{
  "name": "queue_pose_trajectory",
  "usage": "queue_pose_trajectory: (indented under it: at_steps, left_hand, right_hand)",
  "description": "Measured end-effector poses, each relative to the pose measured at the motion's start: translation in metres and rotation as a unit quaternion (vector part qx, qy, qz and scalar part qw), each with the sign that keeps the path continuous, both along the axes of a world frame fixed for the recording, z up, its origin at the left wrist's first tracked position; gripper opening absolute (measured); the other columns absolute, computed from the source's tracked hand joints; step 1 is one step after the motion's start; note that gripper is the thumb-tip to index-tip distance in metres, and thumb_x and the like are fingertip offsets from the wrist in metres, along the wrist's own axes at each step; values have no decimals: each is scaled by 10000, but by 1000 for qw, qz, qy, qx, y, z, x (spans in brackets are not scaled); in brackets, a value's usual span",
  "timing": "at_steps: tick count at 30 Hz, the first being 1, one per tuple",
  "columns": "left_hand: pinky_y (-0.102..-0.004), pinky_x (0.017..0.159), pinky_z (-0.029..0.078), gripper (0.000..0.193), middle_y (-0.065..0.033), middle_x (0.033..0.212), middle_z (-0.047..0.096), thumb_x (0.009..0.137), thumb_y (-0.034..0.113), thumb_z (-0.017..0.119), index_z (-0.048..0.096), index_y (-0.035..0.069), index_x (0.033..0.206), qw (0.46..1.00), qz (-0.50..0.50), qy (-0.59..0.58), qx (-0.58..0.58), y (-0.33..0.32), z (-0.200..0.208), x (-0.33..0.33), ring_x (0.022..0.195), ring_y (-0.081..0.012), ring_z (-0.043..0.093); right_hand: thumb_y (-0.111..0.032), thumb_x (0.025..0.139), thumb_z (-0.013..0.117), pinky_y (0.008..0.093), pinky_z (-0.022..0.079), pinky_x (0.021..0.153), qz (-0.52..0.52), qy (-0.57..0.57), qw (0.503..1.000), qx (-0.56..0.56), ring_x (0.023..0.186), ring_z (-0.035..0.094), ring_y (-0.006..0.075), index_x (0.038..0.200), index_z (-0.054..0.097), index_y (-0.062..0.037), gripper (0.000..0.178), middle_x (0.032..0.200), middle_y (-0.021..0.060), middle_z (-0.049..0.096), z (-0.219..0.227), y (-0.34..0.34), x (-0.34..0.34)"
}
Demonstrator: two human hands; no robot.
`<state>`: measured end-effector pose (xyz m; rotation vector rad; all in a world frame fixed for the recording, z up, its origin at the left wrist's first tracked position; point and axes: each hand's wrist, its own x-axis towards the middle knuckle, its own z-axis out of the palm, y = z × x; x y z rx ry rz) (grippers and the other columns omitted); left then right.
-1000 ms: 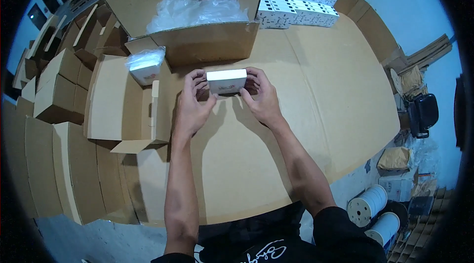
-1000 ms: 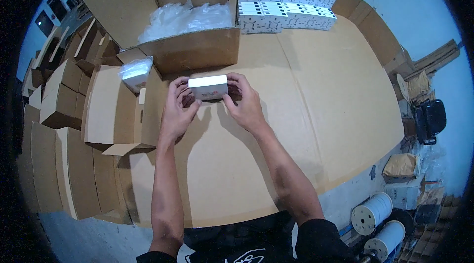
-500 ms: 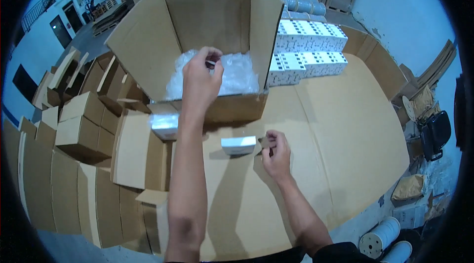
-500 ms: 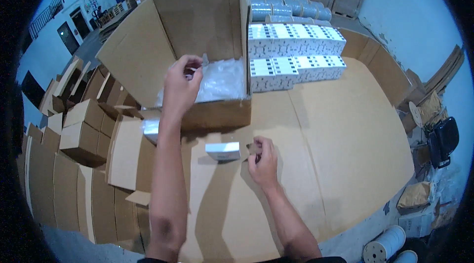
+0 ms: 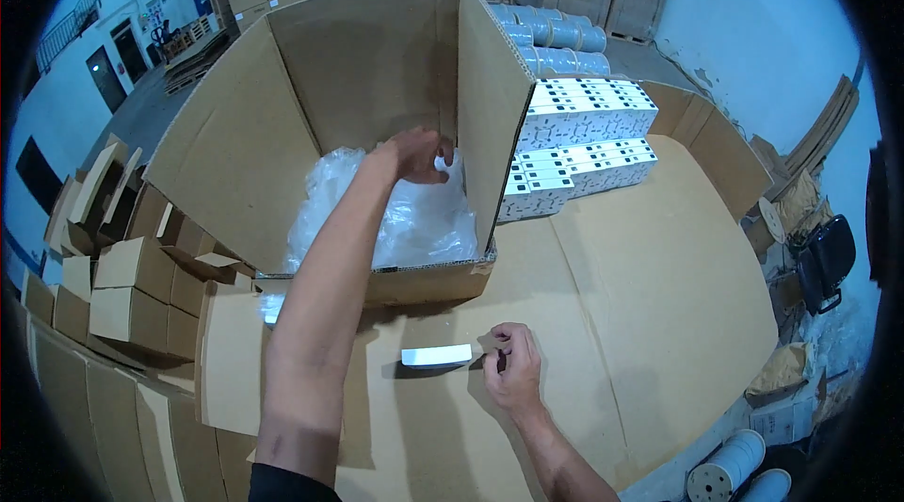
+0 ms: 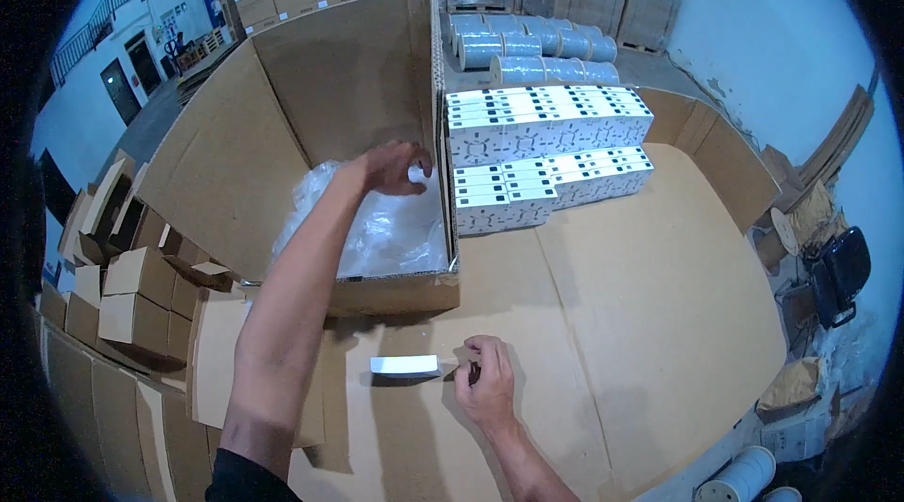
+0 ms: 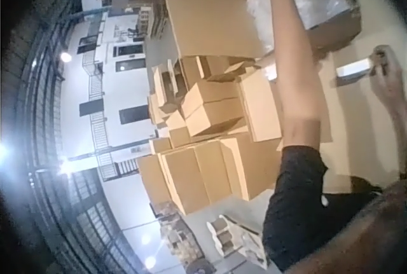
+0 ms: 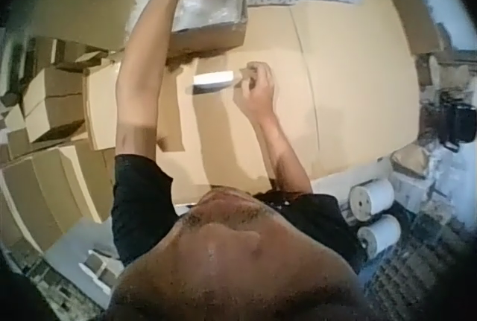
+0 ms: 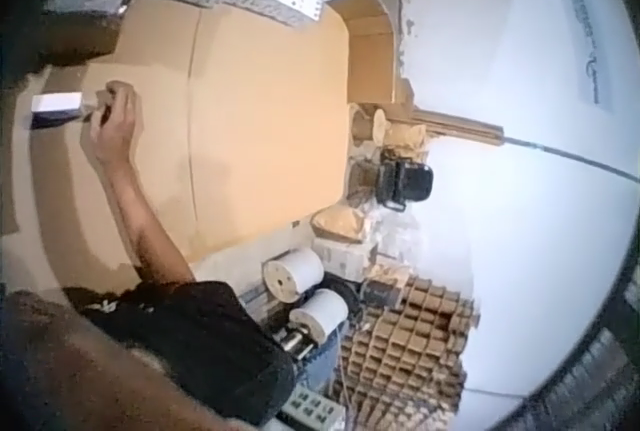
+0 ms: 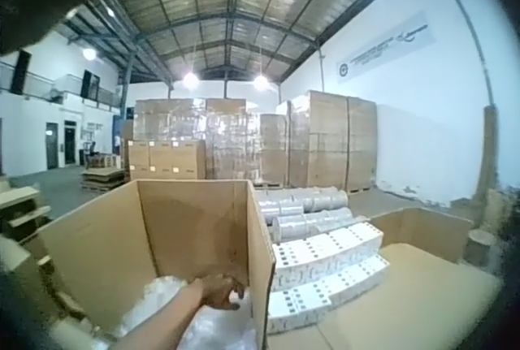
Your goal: Packing small white boxes into plastic bags and then into cardboard shipping boxes at a warehouse workstation.
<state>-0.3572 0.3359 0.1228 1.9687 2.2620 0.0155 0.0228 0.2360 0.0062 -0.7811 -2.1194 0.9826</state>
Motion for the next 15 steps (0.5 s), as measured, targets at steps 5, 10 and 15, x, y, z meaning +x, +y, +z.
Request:
queue_pose_trajectory:
  at_steps: [5, 10, 15]
  left_hand:
    - [-462, 985, 537, 674, -203, 1203, 697, 697, 433, 878, 680, 34, 1203, 995, -35, 0, -91, 7, 22, 53, 1141, -382, 653]
    - [-461, 1004, 529, 500, -171, 1228, 707, 789, 354, 803, 719, 77, 1197, 992, 3, 25, -120, 2, -24, 25, 1187, -373, 650]
    - [-464, 907, 574, 229, -183, 1004, 762, 826, 231, 714, 798, 79, 976, 1000, 21, 7, -9, -5, -31, -3, 978, -377, 731]
  right_hand:
    - [52, 758, 578, 469, 513, 896, -14, -17, 1000, 4, 997, 614, 380, 1089, 575, 24, 332, 1040, 199, 611, -1, 8, 3]
    - [52, 752, 578, 468, 518, 880, 2, 2, 1000, 20, 986, 618, 371, 1063, 580, 22, 313, 1025, 190, 618, 1, 4, 0]
    - [50, 750, 585, 465, 522, 868, -2, -3, 1000, 15, 976, 621, 368, 1057, 583, 18, 309, 1027, 183, 623, 0, 1, -1]
